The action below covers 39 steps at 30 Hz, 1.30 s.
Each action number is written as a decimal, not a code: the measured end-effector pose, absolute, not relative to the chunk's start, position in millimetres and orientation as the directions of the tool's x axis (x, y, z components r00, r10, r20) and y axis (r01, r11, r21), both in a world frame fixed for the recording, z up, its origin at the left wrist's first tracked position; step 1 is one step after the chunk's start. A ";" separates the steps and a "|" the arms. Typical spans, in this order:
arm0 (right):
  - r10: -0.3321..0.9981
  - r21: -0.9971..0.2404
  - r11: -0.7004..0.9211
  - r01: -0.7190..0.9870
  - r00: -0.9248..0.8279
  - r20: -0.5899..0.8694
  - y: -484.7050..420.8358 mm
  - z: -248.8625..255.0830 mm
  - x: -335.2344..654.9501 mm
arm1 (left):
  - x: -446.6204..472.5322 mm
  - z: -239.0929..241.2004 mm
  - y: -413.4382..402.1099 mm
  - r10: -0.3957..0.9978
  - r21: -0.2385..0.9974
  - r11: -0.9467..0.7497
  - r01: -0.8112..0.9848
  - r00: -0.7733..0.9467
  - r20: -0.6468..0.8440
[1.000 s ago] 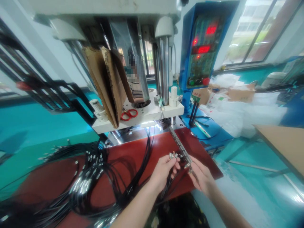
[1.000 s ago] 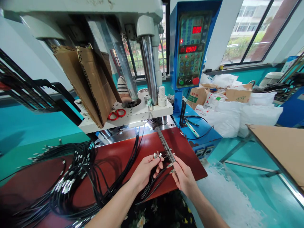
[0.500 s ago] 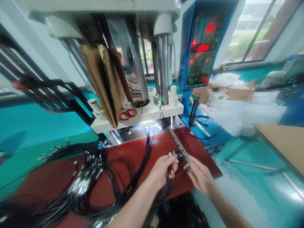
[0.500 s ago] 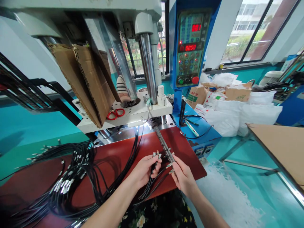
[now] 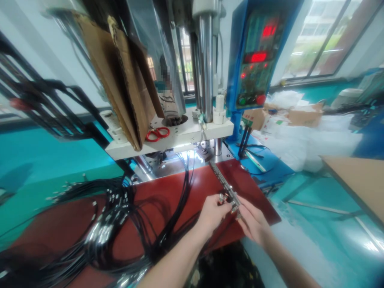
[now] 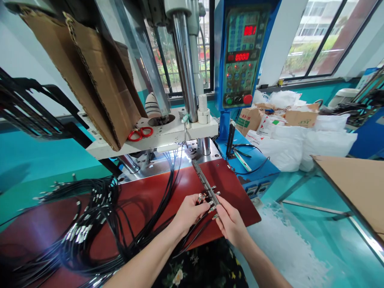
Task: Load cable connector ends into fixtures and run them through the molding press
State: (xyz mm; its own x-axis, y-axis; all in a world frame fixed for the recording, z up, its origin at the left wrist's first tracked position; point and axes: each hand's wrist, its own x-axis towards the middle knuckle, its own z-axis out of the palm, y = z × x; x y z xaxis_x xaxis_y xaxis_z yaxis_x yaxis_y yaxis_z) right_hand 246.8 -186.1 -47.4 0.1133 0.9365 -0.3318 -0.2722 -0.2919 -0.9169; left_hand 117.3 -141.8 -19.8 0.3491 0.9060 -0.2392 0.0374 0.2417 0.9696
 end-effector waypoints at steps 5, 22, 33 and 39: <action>0.956 -0.931 -0.261 -0.255 0.068 -0.286 -183.6 -50.1 247.7 | 117.9 -18.1 -141.8 0.903 0.962 0.267 -0.055 0.364 -0.229; 0.944 -0.945 -0.231 -0.230 0.181 -0.275 -187.6 -34.0 245.9 | 106.1 -26.3 -130.5 0.954 0.970 0.240 -0.035 0.193 -0.229; 0.944 -0.921 -0.287 -0.264 0.086 -0.319 -186.7 -43.8 247.9 | 115.5 -24.8 -132.9 0.966 0.990 0.098 0.099 0.228 -0.118; 0.964 -0.950 -0.253 -0.185 0.036 -0.264 -184.7 -50.7 249.2 | 107.5 -22.9 -137.2 0.946 0.984 0.174 -0.029 0.283 -0.159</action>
